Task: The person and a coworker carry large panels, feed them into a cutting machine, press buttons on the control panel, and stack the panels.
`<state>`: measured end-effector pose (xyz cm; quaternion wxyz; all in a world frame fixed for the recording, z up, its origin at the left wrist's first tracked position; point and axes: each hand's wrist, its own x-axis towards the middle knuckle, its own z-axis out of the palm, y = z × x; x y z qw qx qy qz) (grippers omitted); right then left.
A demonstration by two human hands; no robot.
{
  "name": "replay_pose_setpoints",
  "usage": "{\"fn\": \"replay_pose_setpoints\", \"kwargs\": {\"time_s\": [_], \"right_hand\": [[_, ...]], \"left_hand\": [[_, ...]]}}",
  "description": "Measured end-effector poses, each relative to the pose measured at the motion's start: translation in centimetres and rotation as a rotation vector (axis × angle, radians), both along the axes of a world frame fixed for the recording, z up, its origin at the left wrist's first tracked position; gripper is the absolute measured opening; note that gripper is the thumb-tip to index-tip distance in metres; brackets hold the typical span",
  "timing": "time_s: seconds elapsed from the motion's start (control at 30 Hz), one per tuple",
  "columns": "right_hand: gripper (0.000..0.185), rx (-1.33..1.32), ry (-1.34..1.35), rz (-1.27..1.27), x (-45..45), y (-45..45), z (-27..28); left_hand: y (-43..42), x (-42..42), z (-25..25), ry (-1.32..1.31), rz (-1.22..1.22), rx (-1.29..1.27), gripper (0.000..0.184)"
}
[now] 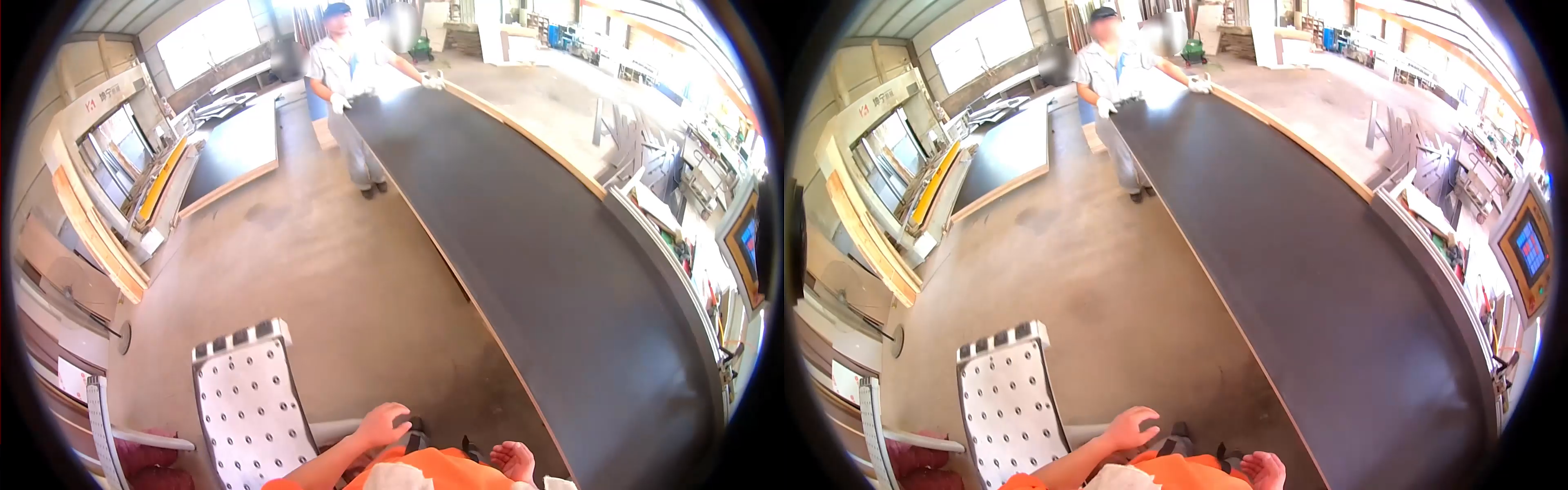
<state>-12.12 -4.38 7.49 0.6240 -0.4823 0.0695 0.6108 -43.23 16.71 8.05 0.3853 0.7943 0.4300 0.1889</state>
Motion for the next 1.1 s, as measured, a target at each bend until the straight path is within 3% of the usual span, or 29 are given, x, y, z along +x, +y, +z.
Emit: {"fn": "replay_pose_setpoints", "kwargs": {"time_s": [0.07, 0.1, 0.2, 0.27, 0.37, 0.53, 0.77, 0.87, 0.97, 1.0, 1.1], "right_hand": [[0.036, 0.131, 0.03, 0.1, -1.3, 5.4, -0.1], [0.038, 0.005, -0.036, 0.129, -2.1, 8.0, 1.3], [0.04, 0.111, -0.046, 0.354, -2.5, 15.0, -1.3], [0.021, -0.061, -0.205, 0.299, -5.7, 21.8, 3.0], [0.017, 0.017, -0.203, 0.433, -7.0, 29.8, 2.0], [0.025, 0.048, -0.205, 0.665, -9.8, 44.2, 1.3], [0.028, 0.039, -0.34, 0.9, -13.6, 64.1, 4.9], [0.022, 0.058, -0.369, 0.986, -15.9, 71.0, 4.1], [0.019, 0.027, -0.466, 1.088, -18.7, 76.5, 3.5], [0.018, 0.011, -0.501, 1.116, -19.7, 78.1, 2.9], [0.019, -0.121, -0.694, 1.268, -21.5, 80.6, -0.8]], "left_hand": [[4.4, -2.4, 1.9, -0.04, 0.125, 0.051, 0.031], [6.2, -3.3, 2.7, -0.068, 0.182, 0.011, 0.031], [10.9, -5.2, 3.9, -0.137, 0.291, -0.029, 0.027], [13.8, -6.0, 4.6, -0.148, 0.318, -0.062, 0.027], [18.8, -7.5, 3.8, -0.126, 0.304, 0.014, 0.025], [29.5, -12.6, 0.1, -0.172, 0.51, -0.127, 0.026], [41.9, -15.7, 2.8, -0.124, 0.759, -0.286, 0.028], [44.4, -18.7, -1.5, -0.071, 0.763, -0.312, 0.032], [46.8, -21.9, -3.1, 0.288, 0.532, -0.338, 0.033], [47.1, -24.4, -6.5, 0.28, 0.462, -0.434, 0.035], [49.2, -30.3, -9.1, 0.249, 0.42, -0.707, 0.036]]}}
